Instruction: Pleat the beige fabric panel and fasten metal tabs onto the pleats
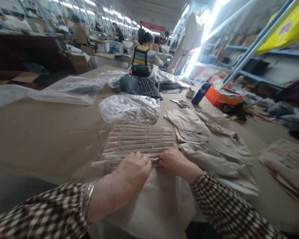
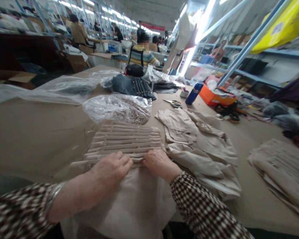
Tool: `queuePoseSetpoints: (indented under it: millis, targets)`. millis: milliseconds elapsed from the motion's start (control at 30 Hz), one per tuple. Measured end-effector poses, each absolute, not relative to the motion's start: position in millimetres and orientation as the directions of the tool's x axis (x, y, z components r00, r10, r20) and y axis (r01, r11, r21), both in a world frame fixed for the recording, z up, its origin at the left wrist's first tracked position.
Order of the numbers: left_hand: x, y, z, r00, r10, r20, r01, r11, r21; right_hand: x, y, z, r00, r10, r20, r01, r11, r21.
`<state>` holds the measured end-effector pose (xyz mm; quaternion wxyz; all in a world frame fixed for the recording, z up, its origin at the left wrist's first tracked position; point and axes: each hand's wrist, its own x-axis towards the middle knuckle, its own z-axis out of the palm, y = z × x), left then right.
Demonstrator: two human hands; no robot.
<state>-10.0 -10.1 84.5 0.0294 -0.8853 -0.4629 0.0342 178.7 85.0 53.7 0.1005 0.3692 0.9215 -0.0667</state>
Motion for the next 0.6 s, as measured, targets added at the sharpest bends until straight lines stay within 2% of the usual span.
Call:
queuePoseSetpoints:
  millis: [67,167,233,400,600]
  targets:
    - [-2.3,-17.5,66.1,0.657,0.754,-0.006,0.752,-0.656,-0.067,180.5,83.8,53.2,-0.716,0.667,-0.209,0.691,0.718,-0.076]
    - [-1.4,-24.5,36.8,0.649,0.761,-0.015,0.756,-0.646,-0.107,190.9,97.8,57.6,-0.704,0.683,-0.192,0.708,0.696,-0.12]
    - [-5.3,-27.4,21.9,0.643,0.765,0.026,0.762,-0.636,-0.125,205.2,124.0,64.3,-0.64,0.751,-0.165,0.768,0.635,-0.087]
    - [-9.7,-29.2,7.2,0.622,0.78,0.073,0.779,-0.608,-0.153,248.4,216.1,72.2,-0.424,0.904,-0.051,0.899,0.427,0.094]
    - [-4.5,-27.1,14.6,0.572,0.818,0.053,0.819,-0.566,-0.097,257.3,272.6,46.0,-0.33,0.936,-0.12,0.933,0.343,0.111]
